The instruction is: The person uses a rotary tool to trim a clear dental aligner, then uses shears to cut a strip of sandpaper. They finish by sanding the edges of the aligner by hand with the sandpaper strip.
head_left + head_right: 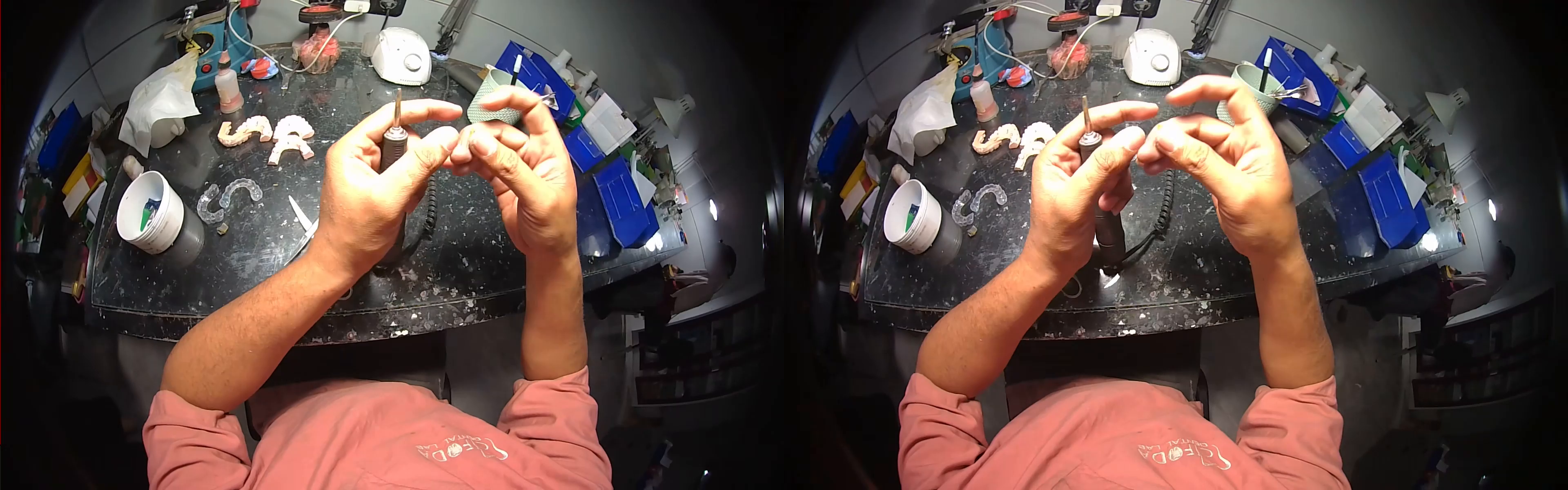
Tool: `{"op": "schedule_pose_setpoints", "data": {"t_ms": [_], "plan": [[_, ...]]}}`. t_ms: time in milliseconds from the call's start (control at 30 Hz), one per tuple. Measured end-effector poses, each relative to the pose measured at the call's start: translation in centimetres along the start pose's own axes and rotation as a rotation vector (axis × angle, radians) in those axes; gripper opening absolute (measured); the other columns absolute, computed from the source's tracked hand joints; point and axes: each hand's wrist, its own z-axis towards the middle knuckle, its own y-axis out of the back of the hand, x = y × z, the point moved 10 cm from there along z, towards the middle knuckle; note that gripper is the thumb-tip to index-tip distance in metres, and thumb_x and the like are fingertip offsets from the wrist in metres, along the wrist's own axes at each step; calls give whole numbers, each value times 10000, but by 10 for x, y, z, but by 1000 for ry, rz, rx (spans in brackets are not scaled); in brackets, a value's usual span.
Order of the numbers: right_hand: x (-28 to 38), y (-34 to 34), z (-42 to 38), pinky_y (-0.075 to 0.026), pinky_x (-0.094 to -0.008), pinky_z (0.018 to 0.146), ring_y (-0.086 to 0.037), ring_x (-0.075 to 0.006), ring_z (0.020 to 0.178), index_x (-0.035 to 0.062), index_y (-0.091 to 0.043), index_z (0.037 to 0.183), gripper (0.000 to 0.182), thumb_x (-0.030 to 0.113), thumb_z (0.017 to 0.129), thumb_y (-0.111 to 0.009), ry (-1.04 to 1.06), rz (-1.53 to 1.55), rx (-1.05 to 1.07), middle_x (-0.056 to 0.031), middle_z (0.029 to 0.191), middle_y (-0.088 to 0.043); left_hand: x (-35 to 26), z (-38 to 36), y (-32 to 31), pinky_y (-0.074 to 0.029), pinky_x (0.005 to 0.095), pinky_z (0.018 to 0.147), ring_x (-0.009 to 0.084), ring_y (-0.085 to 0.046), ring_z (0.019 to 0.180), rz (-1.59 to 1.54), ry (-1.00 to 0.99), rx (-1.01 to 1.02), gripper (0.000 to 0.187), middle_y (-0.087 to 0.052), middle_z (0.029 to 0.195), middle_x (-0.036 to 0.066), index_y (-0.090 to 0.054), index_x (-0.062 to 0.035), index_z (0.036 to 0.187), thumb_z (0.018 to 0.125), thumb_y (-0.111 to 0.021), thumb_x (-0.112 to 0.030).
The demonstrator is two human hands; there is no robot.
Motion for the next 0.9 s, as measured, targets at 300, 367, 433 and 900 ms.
{"op": "schedule_pose_setpoints", "data": {"t_ms": [300,367,433,900], "plan": [[0,5,0,-542,-251,705,-683,-185,803,70,-350,1058,346,40,895,-654,-127,75,103,-138,860,-683,13,-2,-13,-305,166,432,-1,-434,494,-193,218,138,234,-665,744,-5,-691,-39,1089,881,-687,-146],[-3,5,0,-544,-266,717,-682,-182,803,51,-412,1042,292,52,892,-662,-155,106,107,-136,864,-684,17,-2,-11,-301,166,430,-1,-422,488,-205,226,122,221,-662,733,-9,-698,-44,1078,878,-688,-138],[-2,4,0,-544,-270,732,-680,-173,811,29,-475,1027,243,53,885,-671,-146,84,89,-128,880,-686,19,-2,-10,-296,165,429,-1,-410,481,-217,234,105,208,-658,721,-12,-704,-49,1066,875,-689,-130],[12,12,-4,-532,-244,804,-667,-131,869,-13,-663,980,180,-31,808,-715,-42,-102,-93,-81,925,-697,19,0,3,-273,189,430,16,-345,454,-116,207,-45,204,-441,553,-72,-684,-24,1028,843,-706,-109]]}}
